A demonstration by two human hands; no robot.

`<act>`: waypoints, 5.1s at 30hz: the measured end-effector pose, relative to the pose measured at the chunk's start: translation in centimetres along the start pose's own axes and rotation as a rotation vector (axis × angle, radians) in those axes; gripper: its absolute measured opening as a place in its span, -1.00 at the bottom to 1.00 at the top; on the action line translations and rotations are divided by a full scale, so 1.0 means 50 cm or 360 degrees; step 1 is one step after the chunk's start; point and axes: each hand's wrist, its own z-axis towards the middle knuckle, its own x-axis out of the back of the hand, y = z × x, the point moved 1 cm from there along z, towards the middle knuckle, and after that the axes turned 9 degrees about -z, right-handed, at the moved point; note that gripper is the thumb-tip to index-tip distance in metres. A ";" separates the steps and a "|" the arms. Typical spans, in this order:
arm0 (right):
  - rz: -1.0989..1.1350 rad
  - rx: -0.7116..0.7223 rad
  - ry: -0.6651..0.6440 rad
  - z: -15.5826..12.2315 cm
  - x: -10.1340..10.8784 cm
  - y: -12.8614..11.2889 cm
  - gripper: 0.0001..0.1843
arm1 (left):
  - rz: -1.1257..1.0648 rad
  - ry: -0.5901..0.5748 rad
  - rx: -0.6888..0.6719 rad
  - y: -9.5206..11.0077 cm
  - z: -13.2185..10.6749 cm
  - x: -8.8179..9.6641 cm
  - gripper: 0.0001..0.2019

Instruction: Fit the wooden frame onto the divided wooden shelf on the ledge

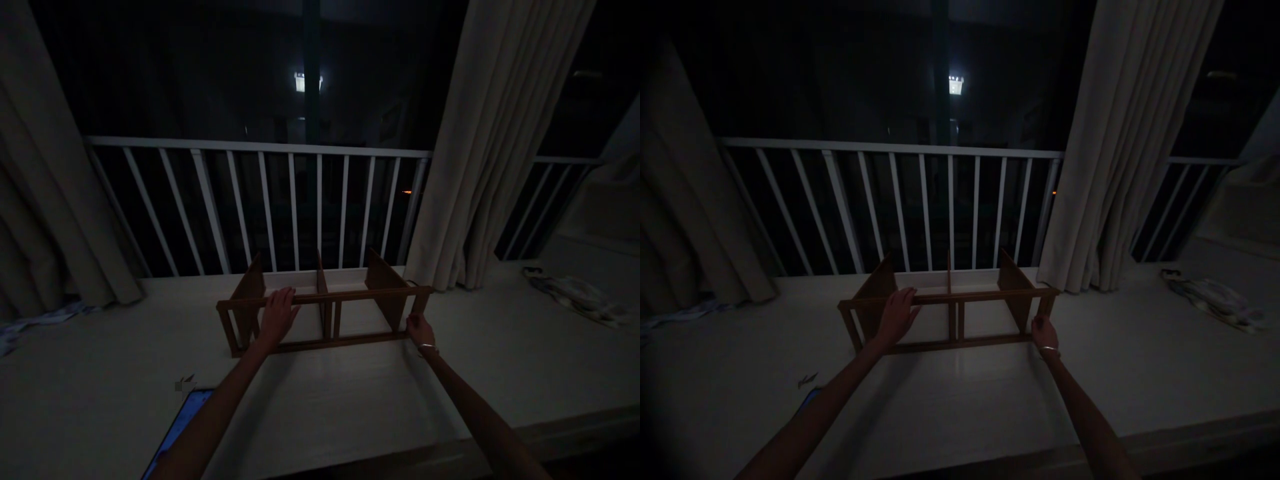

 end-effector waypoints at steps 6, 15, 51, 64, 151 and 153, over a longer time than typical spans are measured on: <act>0.0072 0.0127 -0.0050 -0.002 0.019 -0.007 -0.74 | 0.0014 -0.0328 0.0095 -0.047 0.026 -0.006 -0.66; -0.0094 0.0624 0.0359 -0.054 0.141 -0.177 -0.66 | 0.0020 -0.0449 0.0210 -0.045 0.033 -0.003 -0.63; -0.0302 0.1142 -0.0876 0.031 0.138 -0.405 -0.51 | -0.0182 -0.0858 0.0209 -0.079 0.062 -0.016 -0.67; -0.0289 0.1088 -0.0807 0.023 0.105 -0.404 -0.54 | -0.0244 -0.0839 0.0284 -0.078 0.044 0.005 -0.61; -0.0720 0.1544 -0.0348 -0.046 0.120 -0.379 -0.23 | -0.0225 -0.0697 0.0228 -0.053 -0.008 0.035 -0.44; -0.0730 0.1527 -0.0333 -0.056 0.130 -0.378 -0.22 | -0.0225 -0.0653 0.0216 -0.040 -0.018 0.047 -0.44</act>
